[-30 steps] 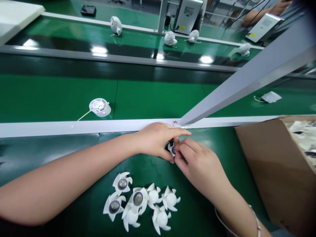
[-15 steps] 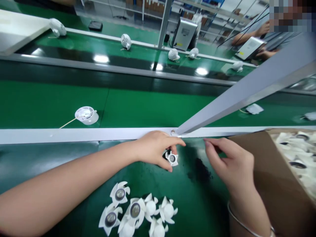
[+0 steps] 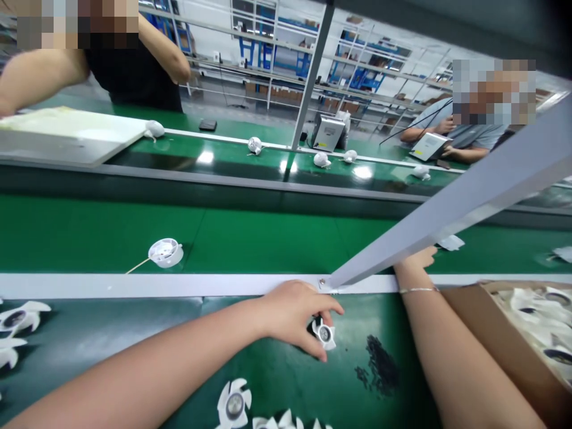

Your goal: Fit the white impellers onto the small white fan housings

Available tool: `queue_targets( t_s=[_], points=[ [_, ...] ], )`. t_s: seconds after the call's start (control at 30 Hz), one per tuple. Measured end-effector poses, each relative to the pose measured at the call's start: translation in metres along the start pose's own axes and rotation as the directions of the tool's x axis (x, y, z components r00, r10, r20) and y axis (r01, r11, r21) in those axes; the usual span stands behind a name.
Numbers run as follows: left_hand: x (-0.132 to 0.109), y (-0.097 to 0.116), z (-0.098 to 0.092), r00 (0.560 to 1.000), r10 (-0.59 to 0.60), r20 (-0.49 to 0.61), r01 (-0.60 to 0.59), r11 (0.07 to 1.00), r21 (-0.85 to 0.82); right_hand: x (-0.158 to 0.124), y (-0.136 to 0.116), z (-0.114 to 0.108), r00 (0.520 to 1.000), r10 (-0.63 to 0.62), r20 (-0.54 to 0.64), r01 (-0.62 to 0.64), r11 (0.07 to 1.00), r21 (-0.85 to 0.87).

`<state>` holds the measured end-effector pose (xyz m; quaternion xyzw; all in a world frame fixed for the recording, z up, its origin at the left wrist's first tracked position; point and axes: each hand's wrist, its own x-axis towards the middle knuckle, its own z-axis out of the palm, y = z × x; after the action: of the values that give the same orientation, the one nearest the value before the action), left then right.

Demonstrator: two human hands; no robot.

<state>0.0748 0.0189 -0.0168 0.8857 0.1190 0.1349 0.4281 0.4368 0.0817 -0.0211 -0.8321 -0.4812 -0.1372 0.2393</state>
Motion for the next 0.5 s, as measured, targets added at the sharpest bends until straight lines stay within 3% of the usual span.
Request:
queue_targets(
  t_s=[0.07,0.13,0.3,0.5],
  points=[
    [0.0,-0.001,0.001,1.0,-0.008,0.0,0.008,1.0,0.0,0.003,0.004,0.003,0.988,0.154,-0.032,-0.154,0.988,0.023],
    [0.001,-0.001,0.001,1.0,-0.011,0.001,0.011,1.0,0.001,0.0,0.005,0.004,0.973,0.231,-0.03,-0.229,0.972,0.047],
    [0.001,-0.001,0.001,1.0,0.004,-0.002,-0.004,0.999,0.036,-0.011,-0.006,0.0,0.957,0.29,0.023,-0.291,0.955,0.063],
    [-0.001,-0.001,0.002,1.0,0.027,-0.011,-0.026,0.996,0.08,-0.01,-0.021,-0.004,0.935,0.336,0.11,-0.33,0.941,-0.071]
  ],
)
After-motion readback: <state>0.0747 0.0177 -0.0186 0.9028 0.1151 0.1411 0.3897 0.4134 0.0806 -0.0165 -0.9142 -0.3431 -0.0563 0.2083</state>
